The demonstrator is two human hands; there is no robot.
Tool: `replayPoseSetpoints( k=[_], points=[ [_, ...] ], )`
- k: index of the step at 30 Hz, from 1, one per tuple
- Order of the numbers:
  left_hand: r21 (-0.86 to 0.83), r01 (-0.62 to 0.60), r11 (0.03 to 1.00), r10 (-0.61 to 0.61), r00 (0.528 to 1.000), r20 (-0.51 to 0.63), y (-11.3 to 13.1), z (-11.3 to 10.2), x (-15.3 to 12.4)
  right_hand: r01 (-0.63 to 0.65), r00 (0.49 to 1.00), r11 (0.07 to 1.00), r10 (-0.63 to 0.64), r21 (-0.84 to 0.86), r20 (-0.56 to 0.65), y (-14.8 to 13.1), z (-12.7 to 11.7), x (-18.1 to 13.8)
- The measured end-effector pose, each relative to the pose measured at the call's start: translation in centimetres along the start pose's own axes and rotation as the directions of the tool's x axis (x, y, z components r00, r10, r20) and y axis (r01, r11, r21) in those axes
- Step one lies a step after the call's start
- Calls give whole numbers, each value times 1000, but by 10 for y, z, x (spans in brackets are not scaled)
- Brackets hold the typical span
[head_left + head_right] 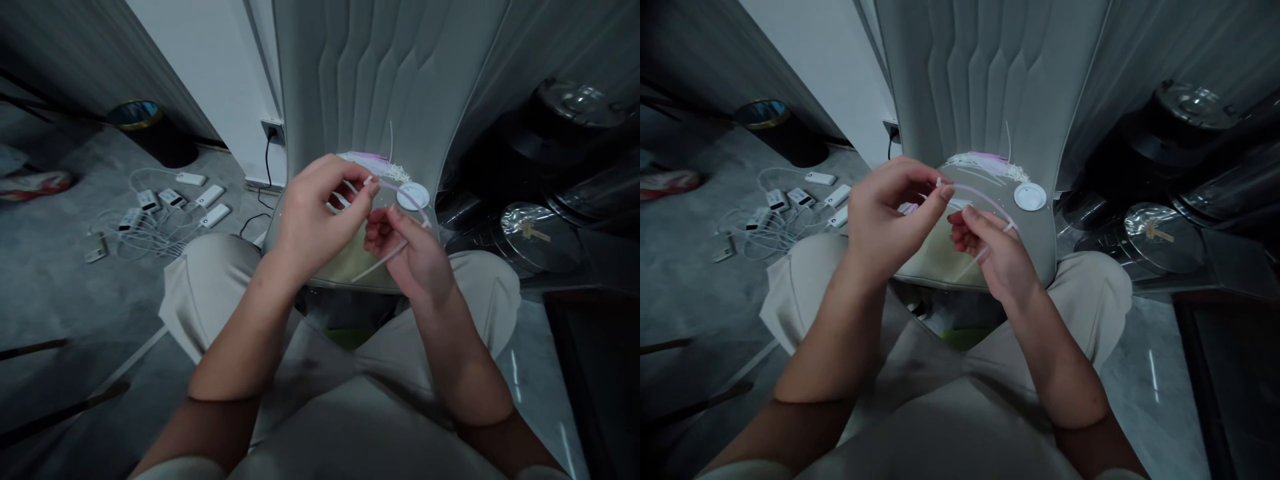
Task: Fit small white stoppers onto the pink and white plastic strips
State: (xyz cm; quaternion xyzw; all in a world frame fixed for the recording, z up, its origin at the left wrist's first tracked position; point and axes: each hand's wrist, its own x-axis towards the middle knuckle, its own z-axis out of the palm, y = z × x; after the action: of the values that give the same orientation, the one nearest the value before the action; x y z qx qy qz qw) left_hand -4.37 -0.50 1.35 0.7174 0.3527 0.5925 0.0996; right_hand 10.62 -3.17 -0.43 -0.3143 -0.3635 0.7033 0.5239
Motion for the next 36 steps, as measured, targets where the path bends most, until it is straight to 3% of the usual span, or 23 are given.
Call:
replayPoseSetpoints(
  k=[6,10,16,20,22,24,26,28,30,31,33,36],
  points=[
    [0,95,995,-93,970,222,-19,-3,10,-287,957,957,284,50,64,12,-22,11],
    [-26,133,991,-117,936,332,-36,0,6,-410,912,910,411,63,-6,21,-42,1],
    [-3,362,932,-295,764,574,-64,14,-17,-538,834,842,525,-42,-169,35,-76,-15],
    [28,486,874,-397,679,617,-82,21,-26,-604,791,734,505,-311,-346,31,-97,-12],
    [57,486,872,-410,662,628,-88,23,-29,-584,811,569,445,-579,-380,21,-104,-5],
    [82,472,878,-412,656,632,-93,23,-30,-480,848,344,418,-807,-326,10,-106,5],
    [103,460,882,-414,652,635,-96,23,-31,-354,895,239,368,-904,-253,4,-102,20],
    [118,461,879,-424,646,634,-98,24,-32,-247,966,271,142,-930,-215,5,-94,37],
    [120,483,867,-444,641,626,-101,25,-34,-39,997,252,-54,-967,-54,14,-87,55],
    [120,498,859,-456,638,621,-103,26,-35,72,995,224,-76,-972,57,21,-86,63],
    [121,521,845,-478,635,607,-107,27,-37,196,979,243,11,-950,205,33,-87,75],
    [146,517,844,-492,635,596,-112,28,-40,131,973,345,134,-930,187,47,-95,84]
  ],
)
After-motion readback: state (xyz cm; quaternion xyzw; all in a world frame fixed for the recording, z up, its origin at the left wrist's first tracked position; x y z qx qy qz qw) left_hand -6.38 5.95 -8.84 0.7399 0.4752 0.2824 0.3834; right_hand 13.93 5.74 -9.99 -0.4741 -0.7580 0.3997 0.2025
